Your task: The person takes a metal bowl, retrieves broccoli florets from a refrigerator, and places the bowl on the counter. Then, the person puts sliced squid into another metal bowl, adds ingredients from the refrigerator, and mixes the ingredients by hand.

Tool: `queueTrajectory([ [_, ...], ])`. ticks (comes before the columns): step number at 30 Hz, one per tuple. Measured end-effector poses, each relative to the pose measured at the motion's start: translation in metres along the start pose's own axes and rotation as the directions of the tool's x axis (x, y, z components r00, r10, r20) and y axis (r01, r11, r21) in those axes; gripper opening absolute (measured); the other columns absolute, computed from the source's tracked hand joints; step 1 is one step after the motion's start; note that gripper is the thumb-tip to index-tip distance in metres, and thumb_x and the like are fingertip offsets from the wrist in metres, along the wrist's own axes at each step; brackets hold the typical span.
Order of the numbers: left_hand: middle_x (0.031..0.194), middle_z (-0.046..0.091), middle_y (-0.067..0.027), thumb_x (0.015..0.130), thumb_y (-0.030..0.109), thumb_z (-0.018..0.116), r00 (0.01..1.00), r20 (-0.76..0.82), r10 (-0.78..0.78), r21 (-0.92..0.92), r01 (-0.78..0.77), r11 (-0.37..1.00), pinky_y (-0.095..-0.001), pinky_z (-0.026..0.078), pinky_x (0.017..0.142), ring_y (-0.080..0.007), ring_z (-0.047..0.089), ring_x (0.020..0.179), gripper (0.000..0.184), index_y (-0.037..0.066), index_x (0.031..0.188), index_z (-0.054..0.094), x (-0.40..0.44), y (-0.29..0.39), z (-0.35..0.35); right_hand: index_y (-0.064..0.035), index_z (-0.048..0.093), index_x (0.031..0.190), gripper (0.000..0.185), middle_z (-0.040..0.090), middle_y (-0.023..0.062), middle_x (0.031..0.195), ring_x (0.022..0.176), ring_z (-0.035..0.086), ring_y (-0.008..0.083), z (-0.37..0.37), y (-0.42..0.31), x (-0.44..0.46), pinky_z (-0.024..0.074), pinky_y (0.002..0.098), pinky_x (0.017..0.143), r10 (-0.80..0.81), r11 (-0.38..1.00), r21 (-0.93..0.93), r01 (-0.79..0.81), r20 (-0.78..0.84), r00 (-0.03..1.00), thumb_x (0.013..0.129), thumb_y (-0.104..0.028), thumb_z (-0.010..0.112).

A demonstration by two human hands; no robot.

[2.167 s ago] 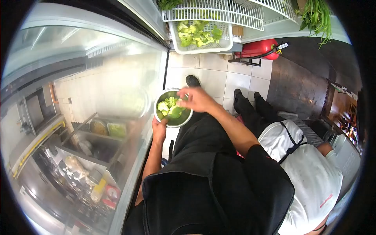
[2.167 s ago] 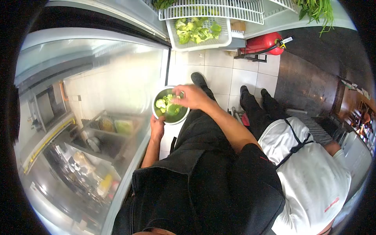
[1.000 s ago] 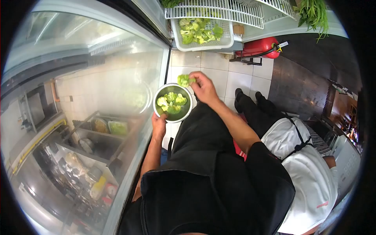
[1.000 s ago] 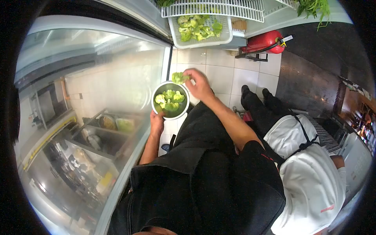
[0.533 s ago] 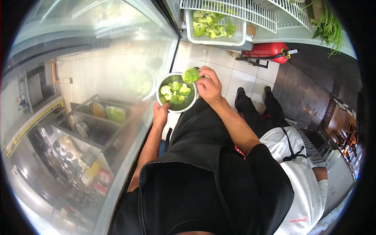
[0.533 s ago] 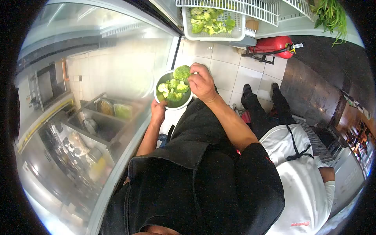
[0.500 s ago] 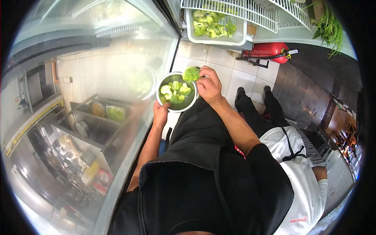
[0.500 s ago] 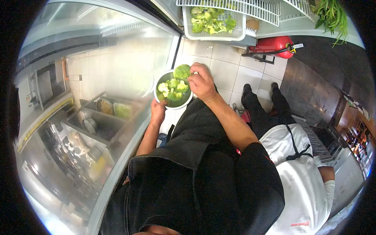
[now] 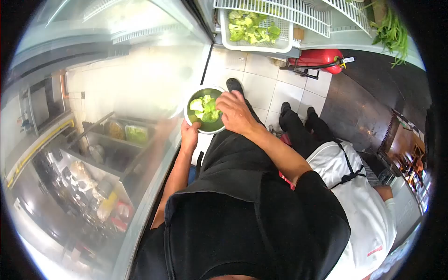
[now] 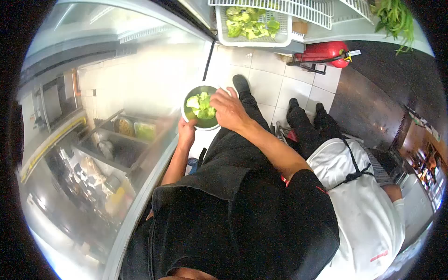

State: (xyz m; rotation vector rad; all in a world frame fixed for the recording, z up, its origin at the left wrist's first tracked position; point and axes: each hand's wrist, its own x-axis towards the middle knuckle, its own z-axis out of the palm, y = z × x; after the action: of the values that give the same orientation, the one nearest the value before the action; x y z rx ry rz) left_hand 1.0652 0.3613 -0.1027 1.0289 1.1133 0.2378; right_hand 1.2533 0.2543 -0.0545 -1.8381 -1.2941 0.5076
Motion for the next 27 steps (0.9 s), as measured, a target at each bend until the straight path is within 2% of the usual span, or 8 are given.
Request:
queueTrajectory([
  [3,0.096,0.062,-0.0073,0.071,-0.007,0.046,1.000,0.005,-0.018,0.001,0.018,1.000,-0.0275,0.047,0.075,-0.0162,0.059,0.086,0.035,-0.002,0.104,0.055,0.000,0.000,-0.002,-0.0055,0.058,0.079,0.016,0.058,0.0079,0.082,0.087,0.055,0.0280,-0.010,0.006,0.010,0.0383,0.0417,0.087,0.069,0.980,0.190,-0.064,-0.022,0.997,0.066,0.002,0.057],
  [8,0.099,0.062,-0.0068,0.070,-0.008,0.046,0.997,0.039,-0.064,0.011,0.064,0.998,-0.0280,0.045,0.081,-0.0155,0.058,0.090,0.038,-0.002,0.107,0.054,-0.003,0.000,-0.006,-0.0041,0.057,0.098,0.024,0.063,0.0166,0.084,0.082,0.059,0.0348,-0.025,0.114,0.080,0.0437,0.0429,0.080,0.317,0.920,-0.075,-0.385,-0.436,0.843,0.077,-0.014,0.059],
  [13,0.100,0.061,-0.0074,0.070,-0.008,0.046,0.998,0.032,-0.061,0.018,0.061,0.998,-0.0278,0.045,0.081,-0.0160,0.058,0.090,0.040,-0.002,0.109,0.053,-0.006,-0.004,-0.007,-0.0039,0.053,0.104,0.048,0.066,0.0164,0.083,0.084,0.062,0.0322,-0.008,0.168,0.151,0.0394,0.0439,0.085,0.574,0.602,-0.451,-0.659,-0.329,0.749,0.073,-0.039,0.063],
  [15,0.100,0.061,-0.0071,0.070,-0.008,0.046,0.998,0.037,-0.047,-0.006,0.047,0.999,-0.0276,0.044,0.081,-0.0157,0.057,0.090,0.040,-0.002,0.109,0.053,-0.009,-0.006,-0.009,-0.0013,0.051,0.111,0.062,0.065,0.0189,0.090,0.089,0.062,0.0320,-0.014,0.167,0.156,0.0389,0.0439,0.089,0.667,0.604,-0.403,-0.687,-0.217,0.713,0.070,-0.045,0.065],
  [21,0.100,0.061,-0.0075,0.071,-0.008,0.047,0.998,0.016,-0.057,0.012,0.057,0.998,-0.0280,0.044,0.082,-0.0159,0.058,0.090,0.039,-0.002,0.109,0.054,-0.010,-0.006,-0.010,0.0004,0.046,0.118,0.069,0.063,0.0196,0.094,0.088,0.062,0.0237,-0.057,0.190,0.143,0.0445,0.0359,0.086,0.681,0.727,0.181,-0.662,-0.313,0.662,0.068,-0.038,0.073],
  [23,0.100,0.061,-0.0079,0.071,-0.007,0.047,0.998,0.014,-0.058,0.007,0.057,0.998,-0.0282,0.044,0.083,-0.0160,0.058,0.090,0.040,-0.003,0.109,0.053,-0.009,-0.007,-0.010,0.0023,0.054,0.107,0.052,0.063,0.0155,0.092,0.091,0.060,0.0182,-0.066,0.197,0.154,0.0464,0.0312,0.081,0.574,0.795,0.570,-0.209,-0.594,0.563,0.070,-0.027,0.075],
  [25,0.101,0.061,-0.0082,0.071,-0.007,0.047,0.998,0.012,-0.066,0.012,0.065,0.998,-0.0284,0.044,0.083,-0.0162,0.058,0.091,0.040,-0.003,0.110,0.053,-0.011,-0.006,-0.010,-0.0006,0.057,0.102,0.038,0.064,0.0140,0.094,0.095,0.059,0.0213,-0.059,0.212,0.157,0.0462,0.0351,0.081,0.523,0.847,0.452,-0.280,-0.609,0.596,0.072,-0.017,0.072],
  [27,0.102,0.061,-0.0086,0.070,-0.007,0.047,0.997,0.007,-0.077,0.009,0.077,0.997,-0.0288,0.044,0.084,-0.0164,0.058,0.091,0.041,-0.003,0.111,0.053,-0.010,-0.005,-0.008,-0.0059,0.059,0.101,0.032,0.064,0.0139,0.096,0.096,0.057,0.0247,-0.053,0.215,0.156,0.0446,0.0401,0.080,0.144,0.859,-0.335,-0.388,-0.569,0.810,0.070,-0.013,0.068],
])
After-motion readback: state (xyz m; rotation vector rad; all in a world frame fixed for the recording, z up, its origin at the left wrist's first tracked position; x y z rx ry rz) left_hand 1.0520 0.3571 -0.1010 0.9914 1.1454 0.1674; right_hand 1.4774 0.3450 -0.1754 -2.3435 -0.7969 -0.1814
